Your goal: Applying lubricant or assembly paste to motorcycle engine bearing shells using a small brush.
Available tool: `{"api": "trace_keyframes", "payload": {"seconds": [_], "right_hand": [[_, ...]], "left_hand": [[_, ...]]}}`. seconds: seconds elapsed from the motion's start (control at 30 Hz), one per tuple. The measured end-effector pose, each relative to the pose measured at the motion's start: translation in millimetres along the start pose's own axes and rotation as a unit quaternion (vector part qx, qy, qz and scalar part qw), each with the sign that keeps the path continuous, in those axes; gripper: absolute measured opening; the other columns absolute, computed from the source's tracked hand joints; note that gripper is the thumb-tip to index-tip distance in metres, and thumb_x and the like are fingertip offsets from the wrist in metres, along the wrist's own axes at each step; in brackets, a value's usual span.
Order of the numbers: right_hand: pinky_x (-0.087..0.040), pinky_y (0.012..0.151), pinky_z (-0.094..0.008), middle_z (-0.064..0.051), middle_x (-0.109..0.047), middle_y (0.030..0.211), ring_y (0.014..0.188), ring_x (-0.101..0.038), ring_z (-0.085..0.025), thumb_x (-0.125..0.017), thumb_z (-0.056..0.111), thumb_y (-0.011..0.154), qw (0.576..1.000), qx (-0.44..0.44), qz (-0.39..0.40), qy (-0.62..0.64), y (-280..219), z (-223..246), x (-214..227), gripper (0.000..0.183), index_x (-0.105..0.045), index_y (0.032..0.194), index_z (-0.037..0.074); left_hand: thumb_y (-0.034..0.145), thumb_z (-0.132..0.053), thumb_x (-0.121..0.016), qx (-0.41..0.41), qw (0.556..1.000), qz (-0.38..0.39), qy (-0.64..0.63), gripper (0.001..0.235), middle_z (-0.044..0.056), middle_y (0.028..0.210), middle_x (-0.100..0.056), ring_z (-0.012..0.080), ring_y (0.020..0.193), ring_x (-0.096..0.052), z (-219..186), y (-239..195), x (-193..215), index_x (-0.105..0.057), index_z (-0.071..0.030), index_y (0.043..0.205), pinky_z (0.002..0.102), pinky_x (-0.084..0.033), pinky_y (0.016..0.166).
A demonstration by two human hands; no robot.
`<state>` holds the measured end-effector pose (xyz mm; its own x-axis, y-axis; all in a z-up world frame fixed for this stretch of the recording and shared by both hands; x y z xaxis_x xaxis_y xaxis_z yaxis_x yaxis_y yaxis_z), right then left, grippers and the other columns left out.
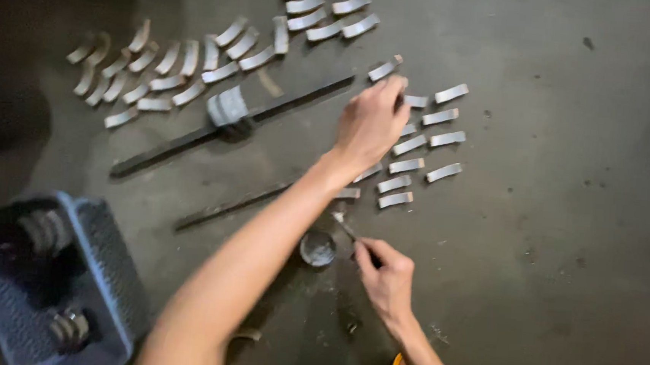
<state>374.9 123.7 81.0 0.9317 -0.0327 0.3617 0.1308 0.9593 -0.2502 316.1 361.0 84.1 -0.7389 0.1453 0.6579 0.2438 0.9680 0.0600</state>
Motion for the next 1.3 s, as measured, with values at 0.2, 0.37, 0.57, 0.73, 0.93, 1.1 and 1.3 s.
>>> {"api": "trace_keyframes", "payload": {"seconds": [0.2,0.37,0.57,0.73,0.93,1.1,1.3], "right_hand": [[-0.059,0.066,-0.04,-0.012,-0.078,0.081,0.076,-0.076,-0.029,-0.079,0.012,0.085,0.996,0.024,-0.056,-0.063,-14,10,-4,0.014,-0.083,0.098,0.014],[-0.057,0.066,-0.038,-0.016,-0.077,0.08,0.069,-0.073,-0.025,-0.076,0.009,0.094,0.997,0.031,-0.037,-0.061,-29,40,-22,0.008,-0.081,0.101,0.008],[-0.055,0.06,-0.032,-0.01,-0.075,0.076,0.066,-0.07,-0.02,-0.076,0.01,0.095,0.995,0.062,-0.033,-0.076,-41,46,-33,0.007,-0.081,0.101,0.009],[-0.053,0.055,-0.033,-0.012,-0.075,0.073,0.061,-0.069,-0.02,-0.076,0.008,0.092,0.993,0.081,-0.025,-0.078,-51,68,-38,0.008,-0.081,0.099,0.008],[-0.052,0.054,-0.034,-0.013,-0.072,0.073,0.059,-0.066,-0.025,-0.078,0.006,0.09,0.971,0.196,-0.064,-0.118,-53,89,-23,0.007,-0.079,0.097,0.005],[-0.053,0.057,-0.032,-0.007,-0.07,0.075,0.062,-0.066,-0.022,-0.08,0.008,0.088,0.938,0.273,-0.093,-0.19,-56,103,-15,0.01,-0.079,0.098,0.007],[-0.049,0.047,-0.03,-0.008,-0.071,0.063,0.048,-0.059,-0.015,-0.07,0.007,0.095,0.992,0.118,-0.041,-0.018,-61,114,-7,0.011,-0.081,0.093,0.009]], "left_hand": [[0.101,-0.031,-0.069,-0.119,0.982,-0.032,0.146,0.03,-0.002,0.066,-0.063,0.0196,0.064,-0.07,59,-193,160,-0.068,-0.017,0.075,0.03,-0.055,0.057],[0.088,0.014,-0.06,0.17,0.958,0.123,0.193,0.067,0.032,0.161,-0.026,0.046,0.132,-0.05,122,-346,196,-0.047,-0.006,0.151,0.057,-0.056,0.097],[0.092,-0.033,-0.071,-0.036,0.964,0.157,0.214,0.044,0.002,0.113,-0.055,0.0248,0.105,-0.055,156,-484,140,-0.058,-0.018,0.131,0.042,-0.047,0.082],[0.089,-0.018,-0.068,-0.101,0.948,0.17,0.249,0.011,0.004,0.097,-0.057,0.0243,0.09,-0.057,133,-473,102,-0.063,-0.013,0.097,0.039,-0.047,0.072],[0.088,-0.005,-0.074,0.147,0.984,0.094,-0.044,0.025,0.014,0.097,-0.072,0.0301,0.093,-0.071,75,-378,156,-0.063,-0.003,0.11,0.04,-0.057,0.086],[0.087,-0.009,-0.079,0.117,0.988,0.002,-0.097,0.024,0.012,0.095,-0.075,0.0293,0.088,-0.075,48,-327,183,-0.076,-0.003,0.11,0.033,-0.061,0.073],[0.096,-0.01,-0.072,-0.016,0.99,-0.137,0.025,0.017,0.011,0.09,-0.07,0.0266,0.082,-0.074,31,-311,192,-0.074,-0.001,0.11,0.034,-0.061,0.069]]}}
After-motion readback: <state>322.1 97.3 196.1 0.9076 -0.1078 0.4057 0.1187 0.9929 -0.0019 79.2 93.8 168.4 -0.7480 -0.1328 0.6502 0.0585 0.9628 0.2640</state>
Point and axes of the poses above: each hand's wrist, its own y-axis towards the middle knuckle, its own x-axis out of the back of the hand, z = x × y, the point moved 5 cm from there along y, towards the middle knuckle
